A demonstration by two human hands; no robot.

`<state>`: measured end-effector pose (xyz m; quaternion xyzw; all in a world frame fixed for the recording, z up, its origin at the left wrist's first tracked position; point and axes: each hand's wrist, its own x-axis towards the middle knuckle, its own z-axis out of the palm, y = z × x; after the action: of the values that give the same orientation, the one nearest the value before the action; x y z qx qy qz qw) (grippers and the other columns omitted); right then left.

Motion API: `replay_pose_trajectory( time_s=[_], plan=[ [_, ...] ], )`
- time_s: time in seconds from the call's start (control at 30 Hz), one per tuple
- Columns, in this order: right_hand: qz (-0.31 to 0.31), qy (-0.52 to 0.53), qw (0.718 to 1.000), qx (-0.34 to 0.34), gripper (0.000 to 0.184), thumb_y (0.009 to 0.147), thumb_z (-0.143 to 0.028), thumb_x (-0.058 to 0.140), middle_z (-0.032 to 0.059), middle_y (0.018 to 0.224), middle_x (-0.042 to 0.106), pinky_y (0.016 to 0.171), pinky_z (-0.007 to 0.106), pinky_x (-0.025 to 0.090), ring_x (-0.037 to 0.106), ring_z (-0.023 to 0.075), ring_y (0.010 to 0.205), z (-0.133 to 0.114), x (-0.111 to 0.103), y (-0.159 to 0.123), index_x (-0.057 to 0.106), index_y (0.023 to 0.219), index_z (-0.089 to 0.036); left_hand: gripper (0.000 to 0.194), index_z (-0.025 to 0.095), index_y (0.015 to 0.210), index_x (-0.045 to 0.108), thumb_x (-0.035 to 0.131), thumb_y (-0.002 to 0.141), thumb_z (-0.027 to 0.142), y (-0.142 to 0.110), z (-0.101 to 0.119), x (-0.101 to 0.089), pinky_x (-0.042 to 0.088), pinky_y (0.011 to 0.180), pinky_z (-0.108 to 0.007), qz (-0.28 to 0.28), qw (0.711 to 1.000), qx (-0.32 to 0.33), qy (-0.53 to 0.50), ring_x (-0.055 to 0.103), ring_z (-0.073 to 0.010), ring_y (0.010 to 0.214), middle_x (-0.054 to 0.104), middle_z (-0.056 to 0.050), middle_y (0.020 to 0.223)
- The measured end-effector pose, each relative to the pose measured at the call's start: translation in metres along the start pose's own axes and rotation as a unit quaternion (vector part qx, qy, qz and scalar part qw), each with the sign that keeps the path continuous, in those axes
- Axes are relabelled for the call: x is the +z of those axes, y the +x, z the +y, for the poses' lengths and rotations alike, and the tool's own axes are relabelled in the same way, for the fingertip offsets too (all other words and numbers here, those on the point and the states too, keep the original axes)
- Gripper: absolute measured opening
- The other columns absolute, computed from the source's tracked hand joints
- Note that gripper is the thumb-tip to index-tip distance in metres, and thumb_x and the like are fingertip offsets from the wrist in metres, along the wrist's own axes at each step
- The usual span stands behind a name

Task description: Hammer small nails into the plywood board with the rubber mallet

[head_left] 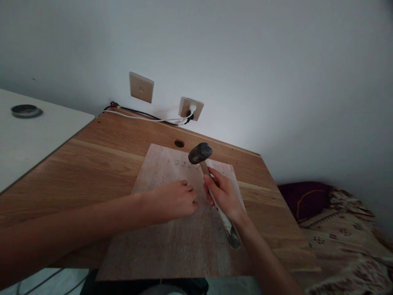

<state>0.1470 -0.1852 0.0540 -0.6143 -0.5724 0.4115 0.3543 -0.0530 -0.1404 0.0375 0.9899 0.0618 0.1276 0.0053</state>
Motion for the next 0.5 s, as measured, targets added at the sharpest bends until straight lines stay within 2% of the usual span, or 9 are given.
replay_pose_trajectory(
  time_s=[0.1, 0.17, 0.23, 0.3, 0.37, 0.5],
  plan=[
    [-0.001, 0.004, 1.0, -0.006, 0.038, 0.1, -0.055, 0.055, -0.0075, 0.059, 0.053, 0.032, 0.021, 0.038, 0.047, 0.0099, 0.036, 0.002, 0.0, -0.001, 0.064, 0.111, -0.019, 0.017, 0.02, 0.092, 0.072, 0.064, 0.085, 0.006, -0.007, -0.041, -0.026, 0.049, 0.077, -0.034, -0.024, 0.996, -0.037, -0.077, 0.069, -0.0212, 0.083, 0.075, -0.006, 0.092],
    [-0.004, 0.01, 1.0, -0.008, 0.038, 0.1, -0.055, 0.056, -0.0072, 0.061, 0.053, 0.032, 0.021, 0.039, 0.048, 0.0101, 0.037, 0.002, 0.001, -0.001, 0.064, 0.113, -0.02, 0.015, 0.017, 0.086, 0.07, 0.06, 0.084, 0.006, -0.016, -0.076, -0.04, 0.046, 0.073, -0.03, -0.023, 0.98, -0.111, -0.161, 0.065, -0.0176, 0.078, 0.072, -0.004, 0.088],
    [-0.006, 0.016, 1.0, -0.007, 0.039, 0.1, -0.055, 0.056, -0.0068, 0.062, 0.053, 0.032, 0.022, 0.039, 0.048, 0.0102, 0.038, 0.002, 0.002, -0.001, 0.064, 0.114, -0.019, 0.013, 0.016, 0.09, 0.071, 0.059, 0.086, 0.014, -0.027, -0.108, -0.043, 0.046, 0.073, -0.028, 0.005, 0.953, -0.186, -0.241, 0.063, -0.0152, 0.076, 0.07, -0.002, 0.085],
    [-0.008, 0.02, 1.0, -0.005, 0.039, 0.099, -0.055, 0.057, -0.0069, 0.062, 0.053, 0.032, 0.022, 0.039, 0.048, 0.0101, 0.038, 0.001, 0.003, 0.0, 0.064, 0.113, -0.019, 0.016, 0.016, 0.093, 0.072, 0.061, 0.084, 0.021, -0.038, -0.129, -0.036, 0.046, 0.072, -0.027, 0.047, 0.928, -0.248, -0.275, 0.061, -0.014, 0.074, 0.071, -0.002, 0.085],
    [-0.007, 0.021, 1.0, -0.006, 0.038, 0.099, -0.054, 0.057, -0.007, 0.062, 0.053, 0.032, 0.022, 0.038, 0.046, 0.0097, 0.037, 0.0, 0.004, 0.0, 0.064, 0.113, -0.019, 0.019, 0.016, 0.095, 0.073, 0.06, 0.084, 0.023, -0.046, -0.136, -0.025, 0.046, 0.073, -0.025, 0.052, 0.916, -0.267, -0.296, 0.061, -0.0127, 0.074, 0.071, 0.0, 0.085],
    [-0.009, 0.021, 1.0, -0.008, 0.036, 0.1, -0.051, 0.056, -0.0069, 0.062, 0.054, 0.032, 0.021, 0.036, 0.046, 0.009, 0.037, -0.003, 0.005, 0.0, 0.065, 0.113, -0.019, 0.024, 0.015, 0.101, 0.074, 0.056, 0.089, 0.026, -0.051, -0.131, -0.009, 0.046, 0.075, -0.022, 0.041, 0.913, -0.267, -0.306, 0.06, -0.0101, 0.077, 0.07, 0.004, 0.085]
  ],
)
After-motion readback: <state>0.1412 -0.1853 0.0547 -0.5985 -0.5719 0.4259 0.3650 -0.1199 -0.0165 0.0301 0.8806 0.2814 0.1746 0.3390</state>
